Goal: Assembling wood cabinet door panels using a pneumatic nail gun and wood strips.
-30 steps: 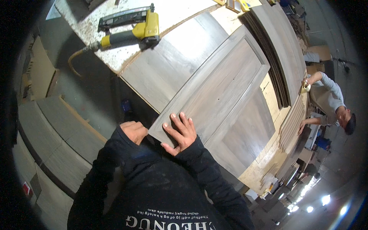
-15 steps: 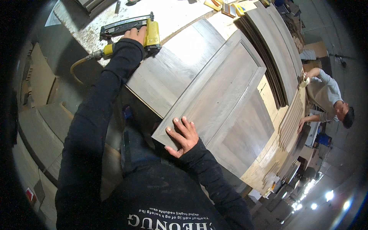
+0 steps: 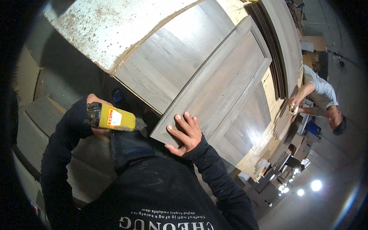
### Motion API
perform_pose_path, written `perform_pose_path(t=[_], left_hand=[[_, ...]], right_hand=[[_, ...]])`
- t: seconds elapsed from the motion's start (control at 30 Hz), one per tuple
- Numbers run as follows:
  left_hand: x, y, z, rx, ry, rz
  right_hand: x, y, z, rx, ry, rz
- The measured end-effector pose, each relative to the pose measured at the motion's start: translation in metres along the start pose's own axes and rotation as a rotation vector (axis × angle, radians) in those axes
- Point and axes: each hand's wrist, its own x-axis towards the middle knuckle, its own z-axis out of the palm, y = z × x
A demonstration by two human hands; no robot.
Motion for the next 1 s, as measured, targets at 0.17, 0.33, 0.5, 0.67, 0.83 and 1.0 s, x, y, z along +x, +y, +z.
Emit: perform_pose_path(t=[0.17, 0.33, 0.5, 0.67, 0.83, 1.0], left_hand=[[0.009, -0.035, 0.018, -0.115, -0.022, 0.116], [0.029, -0.036, 0.011, -0.263, -0.244, 0.081], [0.028, -0.054, 0.018, -0.173, -0.172, 0.153], [0.025, -0.070, 0.027, -0.200, -0.087, 0.215], [0.034, -0.057, 0.021, -0.087, -0.189, 0.190], [0.036, -0.047, 0.017, -0.134, -0.179, 0.106]], right_hand=[[-0.001, 0.001, 0.002, 0.019, 0.014, -0.009], [-0.003, 0.007, 0.004, 0.001, 0.003, -0.034], [-0.003, 0.008, 0.005, -0.003, 0.002, -0.041], [-0.004, 0.010, 0.007, 0.008, 0.016, -0.041], [-0.007, 0.010, 0.007, 0.014, 0.020, -0.032], [-0.007, 0.009, 0.007, 0.004, -0.011, -0.042]])
